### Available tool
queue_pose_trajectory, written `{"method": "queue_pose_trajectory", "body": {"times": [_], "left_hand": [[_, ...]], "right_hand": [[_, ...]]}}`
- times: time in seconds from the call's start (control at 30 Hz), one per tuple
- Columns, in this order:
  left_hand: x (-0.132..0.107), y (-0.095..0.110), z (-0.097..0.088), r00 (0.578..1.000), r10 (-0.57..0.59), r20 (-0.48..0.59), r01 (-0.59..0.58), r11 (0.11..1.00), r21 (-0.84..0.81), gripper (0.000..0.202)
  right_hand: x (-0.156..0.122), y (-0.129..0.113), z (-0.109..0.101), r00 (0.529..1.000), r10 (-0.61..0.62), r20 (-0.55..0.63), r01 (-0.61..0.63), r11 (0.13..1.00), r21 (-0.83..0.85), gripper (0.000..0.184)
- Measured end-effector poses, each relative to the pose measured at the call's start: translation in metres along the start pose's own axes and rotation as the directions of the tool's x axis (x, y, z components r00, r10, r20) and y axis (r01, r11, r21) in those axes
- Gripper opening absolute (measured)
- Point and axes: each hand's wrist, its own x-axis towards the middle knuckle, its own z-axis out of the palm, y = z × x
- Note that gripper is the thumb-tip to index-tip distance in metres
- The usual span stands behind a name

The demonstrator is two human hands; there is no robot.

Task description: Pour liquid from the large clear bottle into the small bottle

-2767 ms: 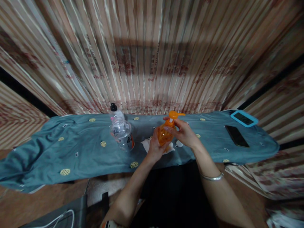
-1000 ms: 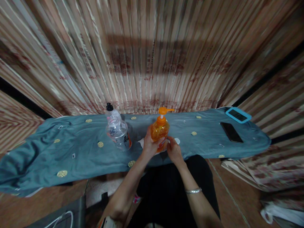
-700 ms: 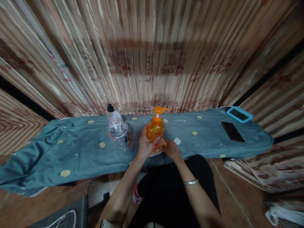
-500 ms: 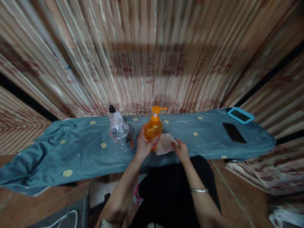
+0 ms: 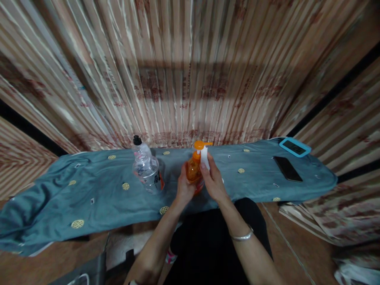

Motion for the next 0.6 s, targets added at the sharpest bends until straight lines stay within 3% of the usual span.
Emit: {"method": "queue_pose_trajectory", "body": {"times": [0.1,0.3,0.43,0.6], "left_hand": [[-0.001,0.0,-0.004,0.999,0.015,0.042,-0.016,1.0,0.02,0.067],[-0.003,-0.005,-0.003,0.995,0.089,0.054,-0.09,0.996,0.024,0.068],[-0.007,-0.007,0.0,0.994,0.098,0.053,-0.1,0.995,0.024,0.069],[-0.007,-0.011,0.002,0.996,0.075,0.049,-0.075,0.997,-0.005,0.068]], "right_hand": [[0.018,0.005,0.008,0.999,-0.005,0.038,0.005,1.0,-0.01,0.042],[0.04,0.047,0.004,0.994,0.111,0.023,-0.111,0.994,0.013,0.043],[0.01,0.051,0.005,0.989,0.126,-0.077,-0.125,0.992,0.013,0.043],[-0.041,0.026,0.015,0.986,0.008,-0.165,-0.018,0.998,-0.059,0.05]]}}
